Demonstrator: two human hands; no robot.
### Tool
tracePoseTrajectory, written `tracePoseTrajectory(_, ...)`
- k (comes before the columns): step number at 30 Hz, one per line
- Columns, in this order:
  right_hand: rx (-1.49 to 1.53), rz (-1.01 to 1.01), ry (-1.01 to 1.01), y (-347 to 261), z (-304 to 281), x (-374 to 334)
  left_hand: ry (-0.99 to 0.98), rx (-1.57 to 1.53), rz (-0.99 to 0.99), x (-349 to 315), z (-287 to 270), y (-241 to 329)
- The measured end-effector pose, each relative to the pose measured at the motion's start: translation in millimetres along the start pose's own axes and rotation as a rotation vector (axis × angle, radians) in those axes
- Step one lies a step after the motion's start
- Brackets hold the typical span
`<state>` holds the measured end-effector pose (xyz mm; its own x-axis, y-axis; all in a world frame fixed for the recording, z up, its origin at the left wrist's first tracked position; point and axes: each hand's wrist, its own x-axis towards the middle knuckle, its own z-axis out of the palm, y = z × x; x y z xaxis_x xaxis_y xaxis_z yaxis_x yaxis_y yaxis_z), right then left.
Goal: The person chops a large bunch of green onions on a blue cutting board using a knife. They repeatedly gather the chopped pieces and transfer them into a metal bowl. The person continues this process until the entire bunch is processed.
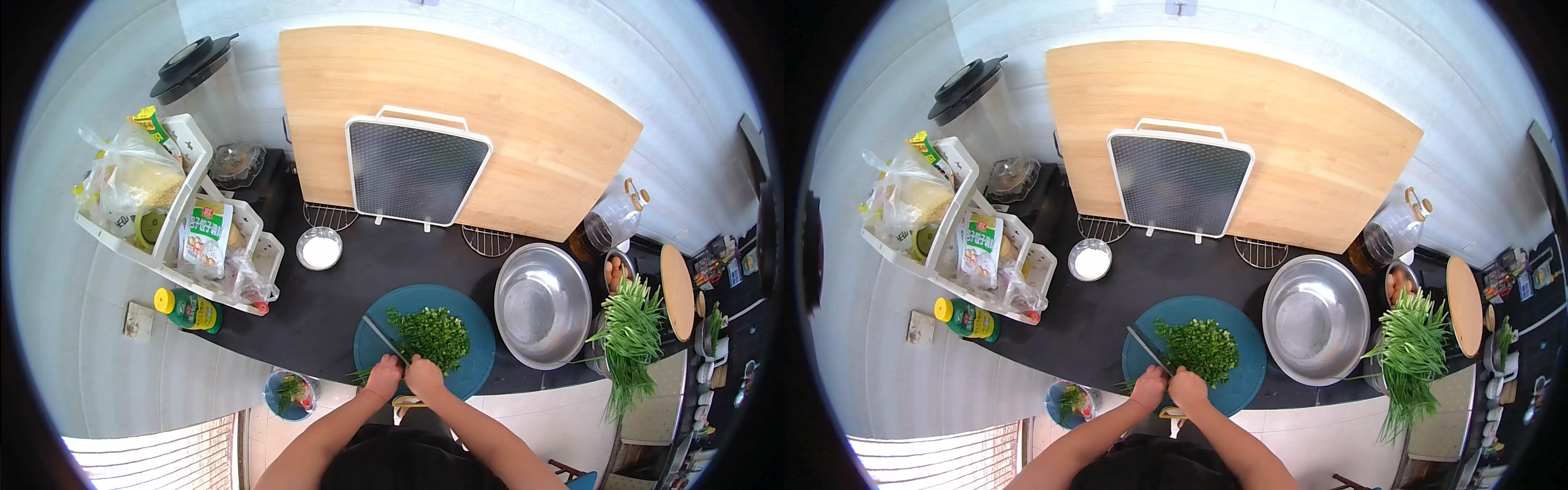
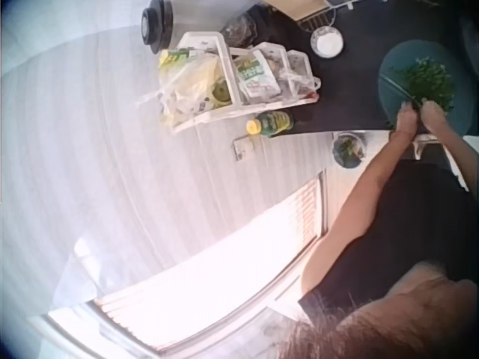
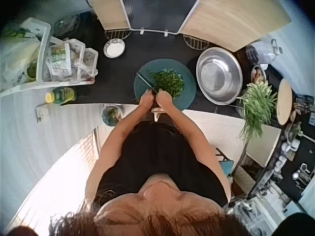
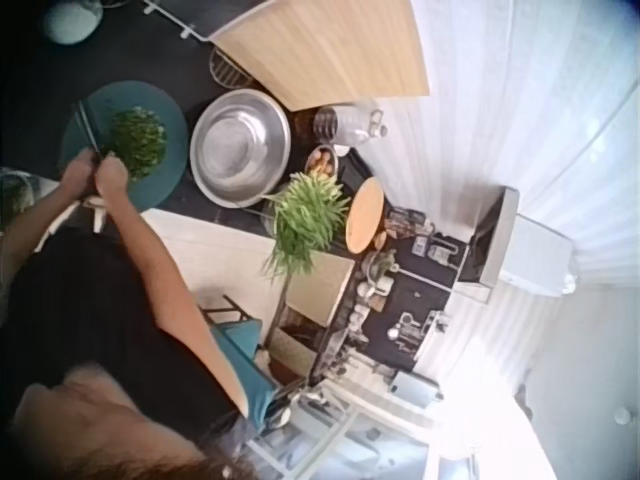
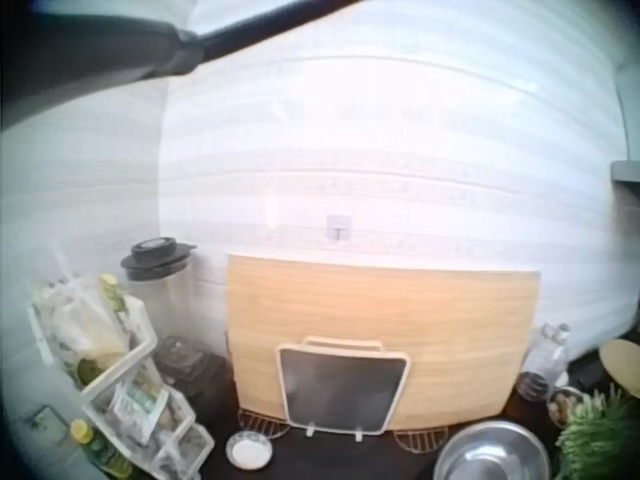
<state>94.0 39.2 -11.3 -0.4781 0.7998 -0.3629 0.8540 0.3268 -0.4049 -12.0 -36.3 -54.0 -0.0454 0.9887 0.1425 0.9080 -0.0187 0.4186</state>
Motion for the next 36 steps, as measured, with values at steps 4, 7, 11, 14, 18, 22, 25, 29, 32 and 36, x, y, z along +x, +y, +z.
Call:
tracePoseTrajectory(4,0.313,0.025,0.116,25.8,-11.3,1.5,0.002,-0.035,-0.079,-2.1,-9.1,3.4)
tracePoseTrajectory(7,0.329,0.078,0.099,33.3,-38.5,-14.2,0.040,-0.033,-0.090,-2.1,-20.5,10.7)
tracePoseTrajectory(11,0.283,0.088,0.084,37.4,-60.9,-32.4,0.017,-0.011,-0.146,-1.5,-40.9,25.8)
tracePoseTrajectory(14,0.252,0.098,0.075,43.7,-61.5,-40.8,0.012,0.016,-0.147,-2.8,-37.7,26.8)
tracePoseTrajectory(18,0.223,0.091,0.070,42.3,-58.2,-52.9,0.033,0.005,-0.130,-7.7,-16.0,10.1)
tracePoseTrajectory(22,0.207,0.069,0.037,37.7,-52.2,-63.6,0.043,-0.003,-0.120,-8.9,-7.7,2.9)
tracePoseTrajectory(25,0.171,0.044,-0.013,34.5,-42.6,-66.3,-0.015,0.015,-0.118,-7.4,-5.4,1.5)
tracePoseTrajectory(29,0.134,0.028,-0.030,35.9,-30.0,-60.6,0.035,-0.002,-0.077,-8.3,3.0,-4.0)
tracePoseTrajectory(32,0.052,0.037,-0.095,36.3,-21.3,-55.8,0.024,-0.020,-0.041,-7.5,0.2,-2.9)
tracePoseTrajectory(36,-0.007,0.020,-0.168,37.9,-9.0,-47.2,0.009,-0.018,0.007,-5.8,-0.9,-1.2)
